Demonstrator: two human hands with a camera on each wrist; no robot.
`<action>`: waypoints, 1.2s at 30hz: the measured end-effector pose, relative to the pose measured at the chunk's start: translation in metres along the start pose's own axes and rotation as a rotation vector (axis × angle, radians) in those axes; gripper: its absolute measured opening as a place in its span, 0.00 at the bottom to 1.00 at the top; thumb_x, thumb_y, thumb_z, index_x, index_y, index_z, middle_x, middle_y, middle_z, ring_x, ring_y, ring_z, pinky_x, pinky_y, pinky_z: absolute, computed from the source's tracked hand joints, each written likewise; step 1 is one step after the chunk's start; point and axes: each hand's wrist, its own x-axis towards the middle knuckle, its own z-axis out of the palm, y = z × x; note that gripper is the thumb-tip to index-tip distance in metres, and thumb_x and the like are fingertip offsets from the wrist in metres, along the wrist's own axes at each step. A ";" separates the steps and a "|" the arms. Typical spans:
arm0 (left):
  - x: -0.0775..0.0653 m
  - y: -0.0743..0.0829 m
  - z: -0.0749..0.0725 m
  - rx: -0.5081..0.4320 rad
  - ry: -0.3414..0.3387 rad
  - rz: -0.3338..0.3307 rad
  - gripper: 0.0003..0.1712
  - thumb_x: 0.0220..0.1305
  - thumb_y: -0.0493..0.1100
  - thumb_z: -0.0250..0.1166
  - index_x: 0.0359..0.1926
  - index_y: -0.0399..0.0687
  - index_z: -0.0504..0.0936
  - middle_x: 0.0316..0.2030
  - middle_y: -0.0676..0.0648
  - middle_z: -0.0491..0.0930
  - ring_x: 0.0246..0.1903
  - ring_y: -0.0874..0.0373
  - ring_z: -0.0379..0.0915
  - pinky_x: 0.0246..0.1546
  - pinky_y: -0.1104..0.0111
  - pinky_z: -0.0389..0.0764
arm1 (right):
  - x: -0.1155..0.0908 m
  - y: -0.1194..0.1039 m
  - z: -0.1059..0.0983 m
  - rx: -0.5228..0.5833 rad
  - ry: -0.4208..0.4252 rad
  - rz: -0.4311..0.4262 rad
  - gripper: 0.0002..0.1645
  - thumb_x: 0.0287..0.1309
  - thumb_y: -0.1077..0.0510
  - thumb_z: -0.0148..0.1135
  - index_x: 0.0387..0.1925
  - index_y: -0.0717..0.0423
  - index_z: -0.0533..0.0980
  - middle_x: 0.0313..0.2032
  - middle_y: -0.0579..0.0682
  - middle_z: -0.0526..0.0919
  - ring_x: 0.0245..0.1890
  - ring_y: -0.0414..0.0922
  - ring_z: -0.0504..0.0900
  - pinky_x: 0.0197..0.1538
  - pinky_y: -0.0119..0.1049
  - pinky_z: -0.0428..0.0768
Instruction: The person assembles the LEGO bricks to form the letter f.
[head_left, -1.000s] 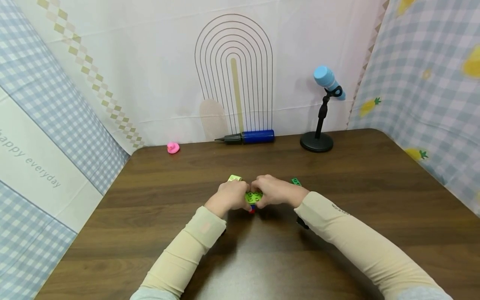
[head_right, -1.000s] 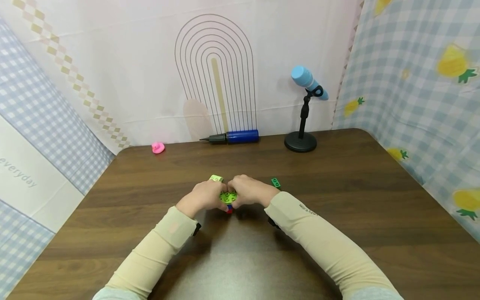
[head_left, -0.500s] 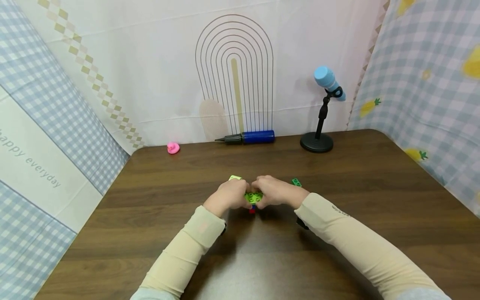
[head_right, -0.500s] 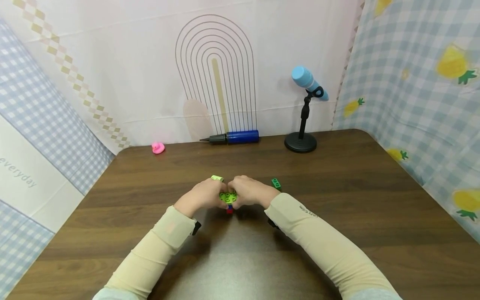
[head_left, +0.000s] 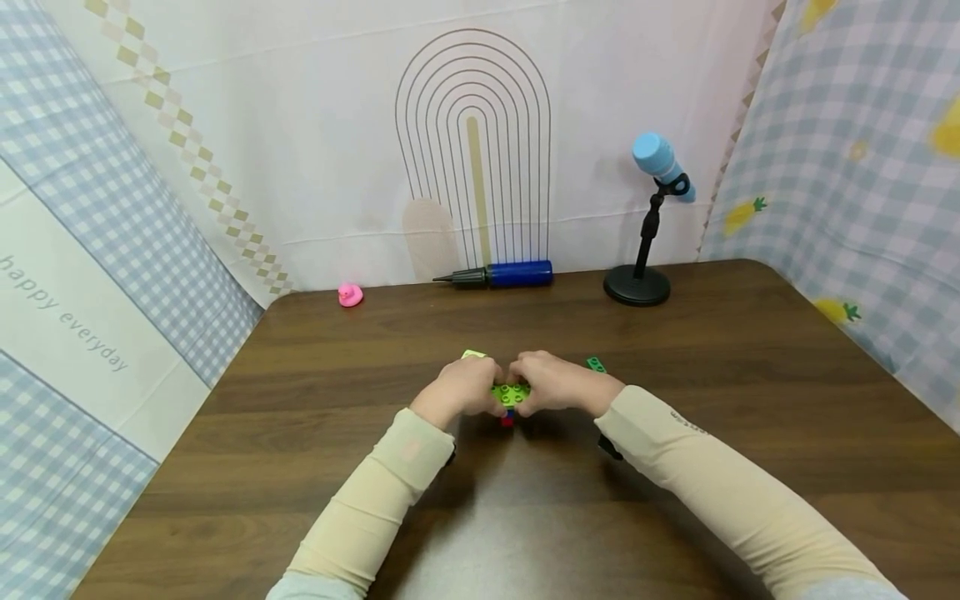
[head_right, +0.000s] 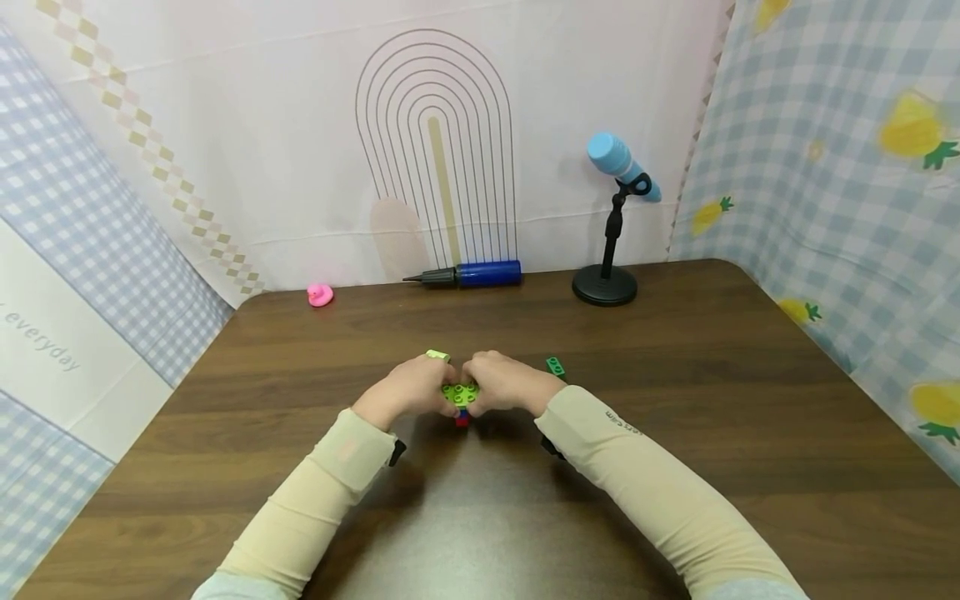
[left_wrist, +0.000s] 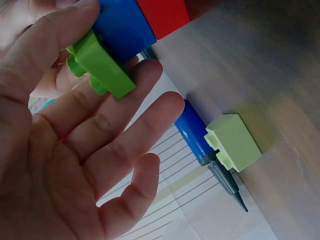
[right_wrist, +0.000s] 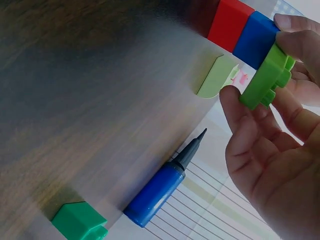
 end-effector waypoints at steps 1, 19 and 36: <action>0.000 0.001 -0.001 0.006 -0.003 -0.007 0.21 0.39 0.51 0.71 0.40 0.58 0.81 0.26 0.59 0.74 0.27 0.61 0.68 0.26 0.63 0.69 | 0.000 0.000 0.000 -0.005 -0.001 -0.001 0.15 0.41 0.57 0.66 0.34 0.57 0.74 0.30 0.46 0.69 0.30 0.43 0.67 0.32 0.33 0.68; -0.011 -0.006 -0.005 0.076 -0.013 -0.072 0.13 0.38 0.52 0.71 0.23 0.54 0.78 0.18 0.57 0.71 0.22 0.60 0.66 0.22 0.65 0.66 | -0.012 0.000 -0.001 -0.021 0.026 0.044 0.23 0.49 0.53 0.61 0.47 0.59 0.73 0.37 0.49 0.72 0.39 0.44 0.71 0.40 0.37 0.71; -0.031 -0.032 -0.007 0.066 0.010 -0.116 0.11 0.36 0.51 0.71 0.20 0.55 0.77 0.16 0.55 0.68 0.22 0.59 0.63 0.20 0.65 0.63 | -0.004 0.011 0.004 -0.027 0.014 0.037 0.18 0.52 0.57 0.59 0.46 0.59 0.73 0.39 0.52 0.74 0.40 0.45 0.72 0.42 0.39 0.71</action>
